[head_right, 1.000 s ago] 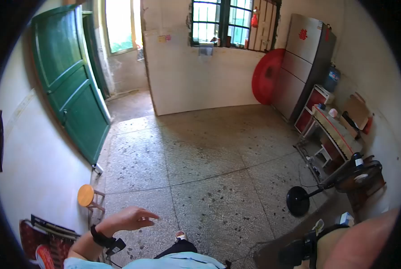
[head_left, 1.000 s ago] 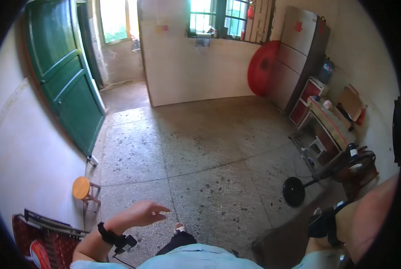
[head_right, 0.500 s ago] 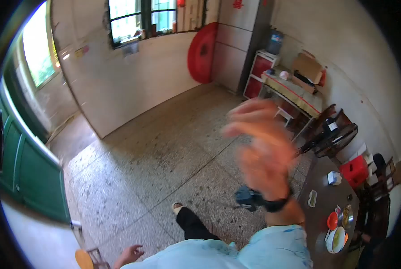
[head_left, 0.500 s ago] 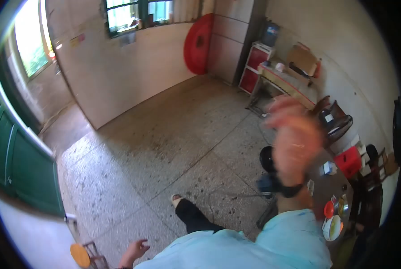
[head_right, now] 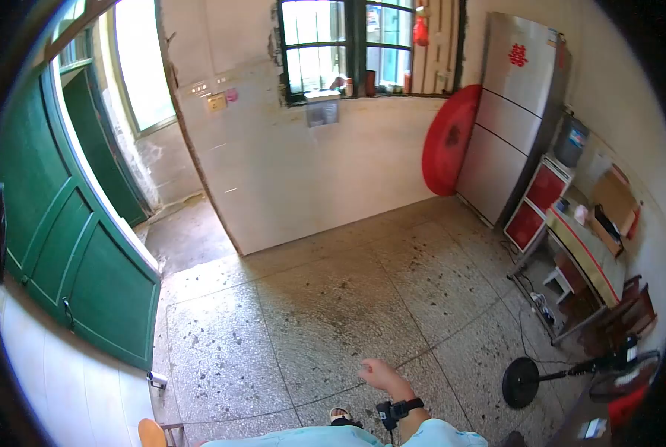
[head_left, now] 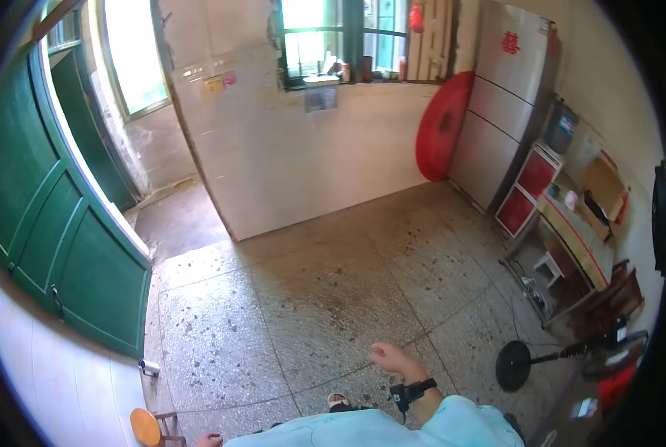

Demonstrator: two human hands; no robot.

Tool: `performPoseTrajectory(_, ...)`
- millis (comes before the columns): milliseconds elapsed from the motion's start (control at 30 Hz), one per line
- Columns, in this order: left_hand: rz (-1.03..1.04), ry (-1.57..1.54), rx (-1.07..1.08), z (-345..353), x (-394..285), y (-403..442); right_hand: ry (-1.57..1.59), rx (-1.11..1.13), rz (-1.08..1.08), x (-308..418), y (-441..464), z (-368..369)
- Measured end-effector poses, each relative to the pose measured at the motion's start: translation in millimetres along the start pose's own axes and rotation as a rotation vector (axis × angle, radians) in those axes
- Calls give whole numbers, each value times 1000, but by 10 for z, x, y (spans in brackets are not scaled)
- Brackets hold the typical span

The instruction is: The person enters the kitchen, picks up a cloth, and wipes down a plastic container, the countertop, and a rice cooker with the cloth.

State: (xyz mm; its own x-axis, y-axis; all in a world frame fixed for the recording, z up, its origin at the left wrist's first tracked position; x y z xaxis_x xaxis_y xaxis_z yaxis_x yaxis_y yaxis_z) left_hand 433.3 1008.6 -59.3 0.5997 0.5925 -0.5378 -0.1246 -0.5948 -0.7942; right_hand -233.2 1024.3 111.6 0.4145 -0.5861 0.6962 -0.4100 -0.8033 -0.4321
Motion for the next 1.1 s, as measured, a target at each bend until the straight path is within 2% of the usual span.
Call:
performPoseTrajectory(33, -7, -11, -7, -38, 8, 106, -6, 12, -6, 159, 126, 50)
performPoseTrajectory(100, 153, 574, 86, -110, 38, 554, 74, 45, -51, 610, 362, 66)
performPoseTrajectory(133, 135, 556, 78, -138, 41, 689, 63, 68, -57, 773, 501, 93)
performPoseTrajectory(200, 114, 432, -93, -278, 120, 783, 46, 73, -64, 1062, 782, 157)
performPoseTrajectory(267, 56, 152, -136, -333, 296, 815, -25, 47, -93, 1288, 1054, 244)
performPoseTrajectory(300, 35, 160, -131, -431, -263, 463, -67, 34, -80, 1318, 1236, 309)
performPoseTrajectory(333, 14, 168, -124, -493, -1217, -125, -107, 22, -65, 1353, 1404, 407)
performPoseTrajectory(433, -42, 29, -195, -872, -1253, 90, -274, 73, -62, 1963, 1621, 613)
performPoseTrajectory(500, -89, 49, -145, -1130, -1301, 309, -455, 50, -95, 2189, 1860, 848)
performPoseTrajectory(533, -20, -1, -141, -1257, -1049, 725, -467, 66, -100, 2392, 1976, 975)
performPoseTrajectory(567, 49, -47, -135, -1366, -802, 1077, -394, 87, -126, 2629, 2090, 1091)
performPoseTrajectory(667, 90, 21, -254, -2029, -1428, 1281, -291, 144, -135, 3268, 2348, 1392)
performPoseTrajectory(767, 149, -26, -341, -2627, -1631, 1899, -272, 174, -103, 3851, 2652, 1582)
performPoseTrajectory(867, 103, -164, -328, -3051, -2358, 2168, -284, 197, -109, 4189, 3114, 1723)
performPoseTrajectory(933, 43, -500, -387, -3324, -2656, 2379, -226, 195, -144, 4326, 3570, 1882)
performPoseTrajectory(967, 39, -506, -394, -3448, -2735, 2516, -164, 188, -185, 4489, 3805, 1942)
performPoseTrajectory(1000, 55, -559, -403, -3573, -2828, 2658, -38, 212, -117, 4637, 4010, 2022)
performPoseTrajectory(1067, 91, -612, -421, -3830, -3026, 2902, 9, 243, -85, 4840, 4580, 2242)
performPoseTrajectory(1100, 46, -601, -421, -3947, -3045, 3002, 63, 265, -44, 4969, 4900, 2361)
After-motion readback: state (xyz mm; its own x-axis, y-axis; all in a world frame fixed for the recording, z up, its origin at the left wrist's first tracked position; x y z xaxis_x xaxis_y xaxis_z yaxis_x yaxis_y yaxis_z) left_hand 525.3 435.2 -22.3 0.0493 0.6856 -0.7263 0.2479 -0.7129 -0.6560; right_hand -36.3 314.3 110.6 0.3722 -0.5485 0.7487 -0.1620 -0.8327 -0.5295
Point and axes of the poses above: each hand's wrist, its own y-axis towards the middle knuckle, its own z-axis out of the palm, x = y × z, the point moved 9 cm from there along y, towards the middle knuckle, and after that the axes turned 8 degrees about z, right-handed, at the moved point
